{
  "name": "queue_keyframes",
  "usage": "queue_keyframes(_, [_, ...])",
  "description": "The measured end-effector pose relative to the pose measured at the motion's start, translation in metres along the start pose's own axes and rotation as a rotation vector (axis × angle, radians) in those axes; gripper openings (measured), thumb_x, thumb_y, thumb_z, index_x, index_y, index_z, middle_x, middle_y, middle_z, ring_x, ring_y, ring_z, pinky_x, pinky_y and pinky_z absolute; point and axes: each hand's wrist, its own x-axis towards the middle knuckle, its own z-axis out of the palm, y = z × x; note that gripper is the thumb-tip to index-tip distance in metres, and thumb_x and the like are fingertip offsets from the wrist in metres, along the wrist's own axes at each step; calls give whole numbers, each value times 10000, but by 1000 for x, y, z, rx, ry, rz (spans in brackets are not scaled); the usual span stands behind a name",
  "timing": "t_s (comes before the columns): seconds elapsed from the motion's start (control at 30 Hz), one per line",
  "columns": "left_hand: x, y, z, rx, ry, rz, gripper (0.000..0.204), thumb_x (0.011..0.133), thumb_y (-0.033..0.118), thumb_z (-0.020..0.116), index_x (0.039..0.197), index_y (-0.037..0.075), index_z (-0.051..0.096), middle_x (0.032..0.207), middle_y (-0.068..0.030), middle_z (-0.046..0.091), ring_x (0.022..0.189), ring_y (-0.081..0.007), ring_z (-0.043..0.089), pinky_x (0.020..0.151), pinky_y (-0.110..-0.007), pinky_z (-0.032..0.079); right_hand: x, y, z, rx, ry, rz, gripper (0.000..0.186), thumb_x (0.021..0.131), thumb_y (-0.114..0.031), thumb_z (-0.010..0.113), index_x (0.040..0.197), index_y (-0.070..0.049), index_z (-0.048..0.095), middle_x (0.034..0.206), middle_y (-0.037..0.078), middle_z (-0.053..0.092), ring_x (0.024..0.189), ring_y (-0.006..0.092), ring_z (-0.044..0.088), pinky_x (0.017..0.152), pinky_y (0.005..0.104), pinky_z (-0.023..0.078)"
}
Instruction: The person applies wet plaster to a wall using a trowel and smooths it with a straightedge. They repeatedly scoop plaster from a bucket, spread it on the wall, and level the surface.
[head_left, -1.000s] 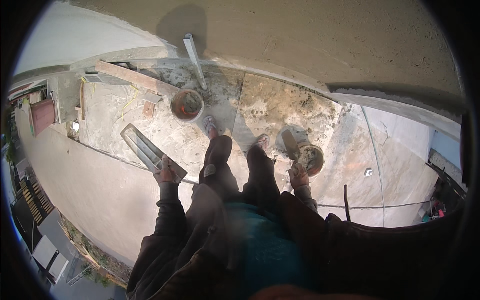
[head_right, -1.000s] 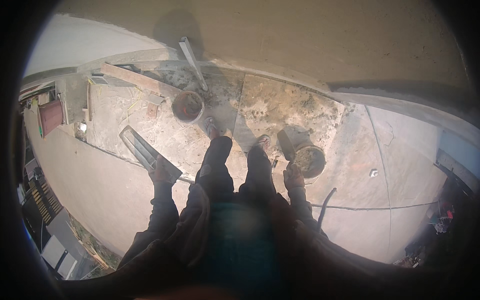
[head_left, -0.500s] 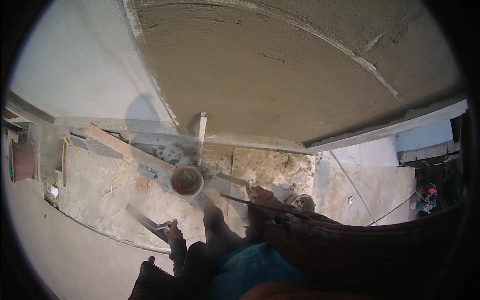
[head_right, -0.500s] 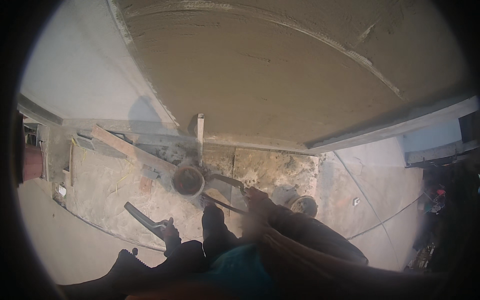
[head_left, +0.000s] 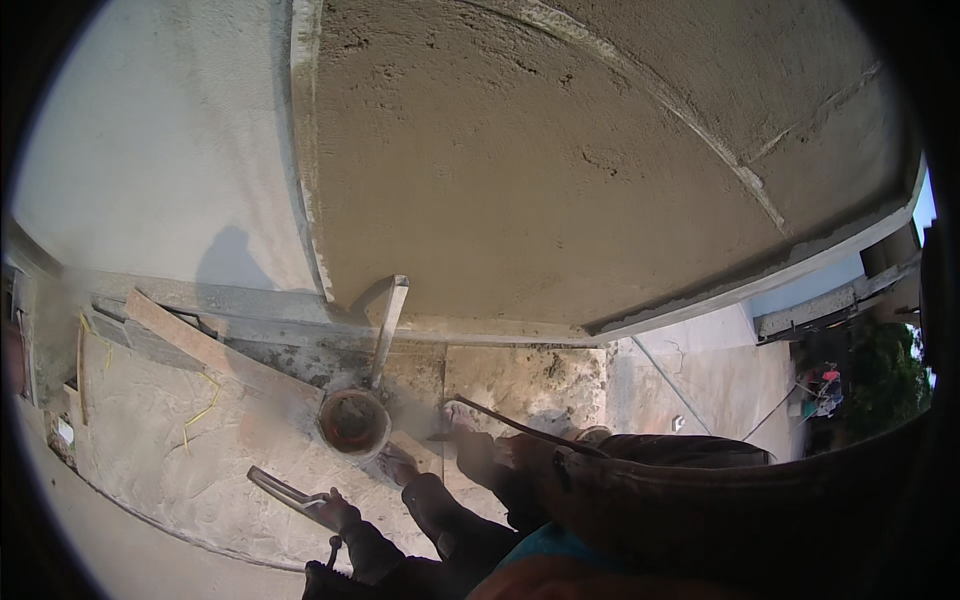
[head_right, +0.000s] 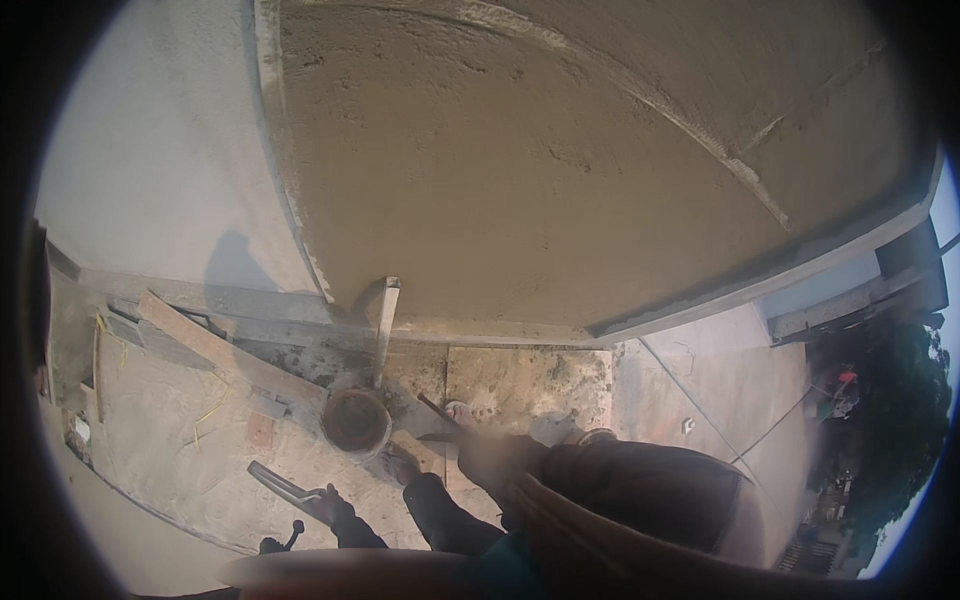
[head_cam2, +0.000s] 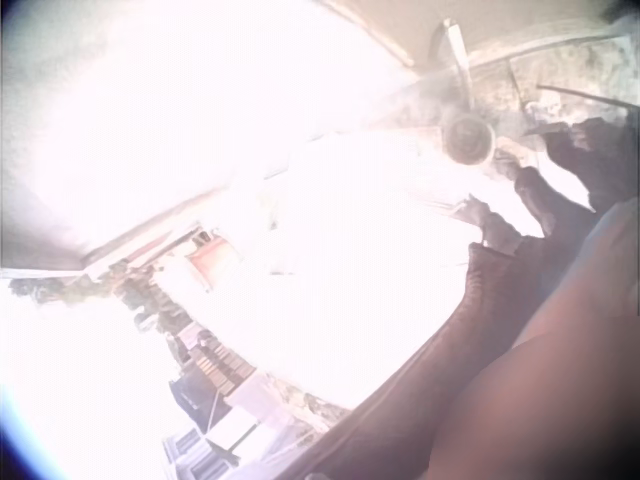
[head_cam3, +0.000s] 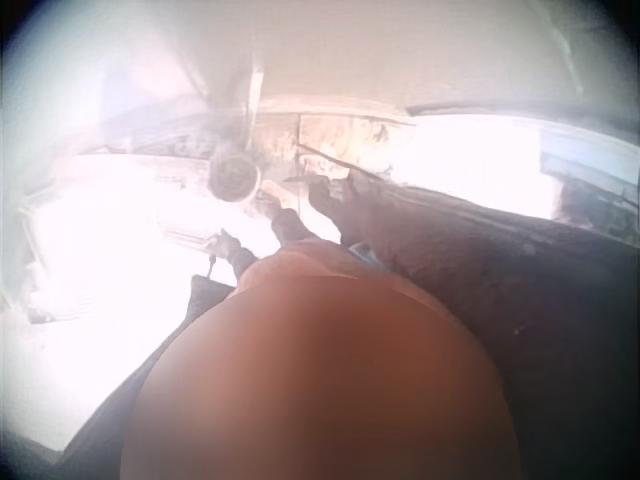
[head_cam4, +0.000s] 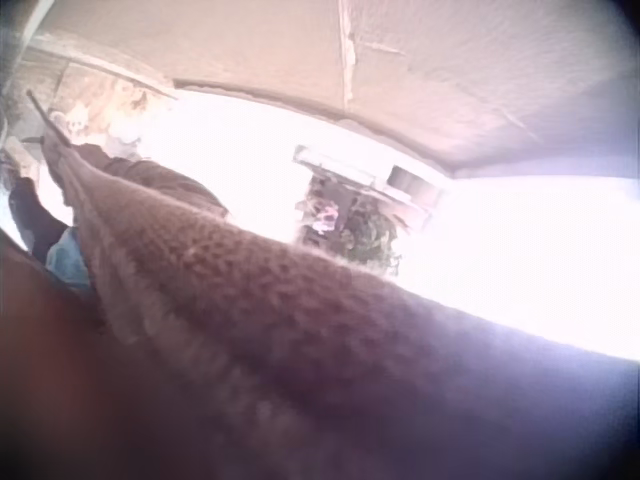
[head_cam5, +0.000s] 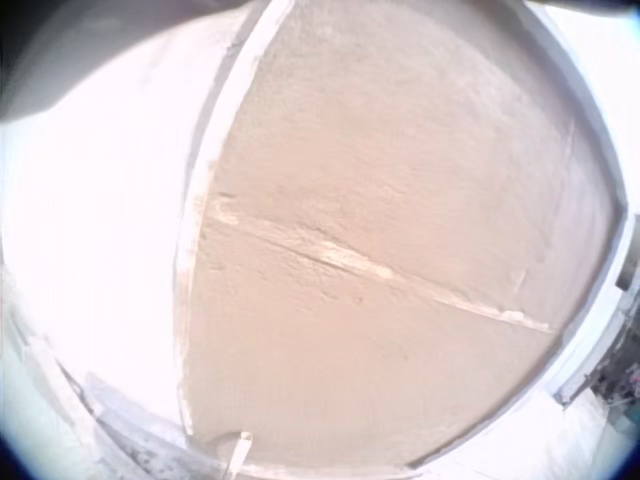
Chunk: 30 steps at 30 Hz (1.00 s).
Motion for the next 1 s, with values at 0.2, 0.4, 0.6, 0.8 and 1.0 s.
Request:
queue_keyframes(0.2, [18,-13,78,-349,-109,-375,523,943,312,650,1401,111,497,1084,-118,593,898,-244,527,747,-359,408,16,65,36,-25,-45,109,446,926,-321,624,1328,-141,556,1253,127,647,1150,319,624,946,406,518])
queue_keyframes(0.4, [28,45,81,842,-314,259,703,844,43,642,1496,201,433,1081,-84,630,943,-215,635,739,-371,470,64,68,36,-169,-18,171,282,963,-263,596,1198,-109,586,1101,128,679,1033,361,651,860,447,533])
queue_keyframes(0.6, [70,-13,131,-241,-1,-533,574,684,512,890,765,25,596,787,-106,648,708,-255,571,729,-435,486,202,30,71,-200,-32,6,352,977,-348,589,1193,-70,601,1057,186,705,999,394,670,827,463,544])
queue_keyframes(0.8, [110,-15,160,-189,-92,-574,286,792,225,845,908,26,676,727,-51,665,601,-149,611,576,-351,480,308,28,132,-303,-9,-174,421,943,-323,603,1318,-143,538,1222,122,650,1047,328,675,855,457,549])
queue_keyframes(1.0, [78,16,164,-426,40,-257,367,826,166,800,1130,-16,707,985,-77,731,859,-151,691,721,-312,543,382,-2,173,-387,-196,50,496,979,-416,511,1418,-188,478,1283,122,630,1181,325,622,983,464,495])
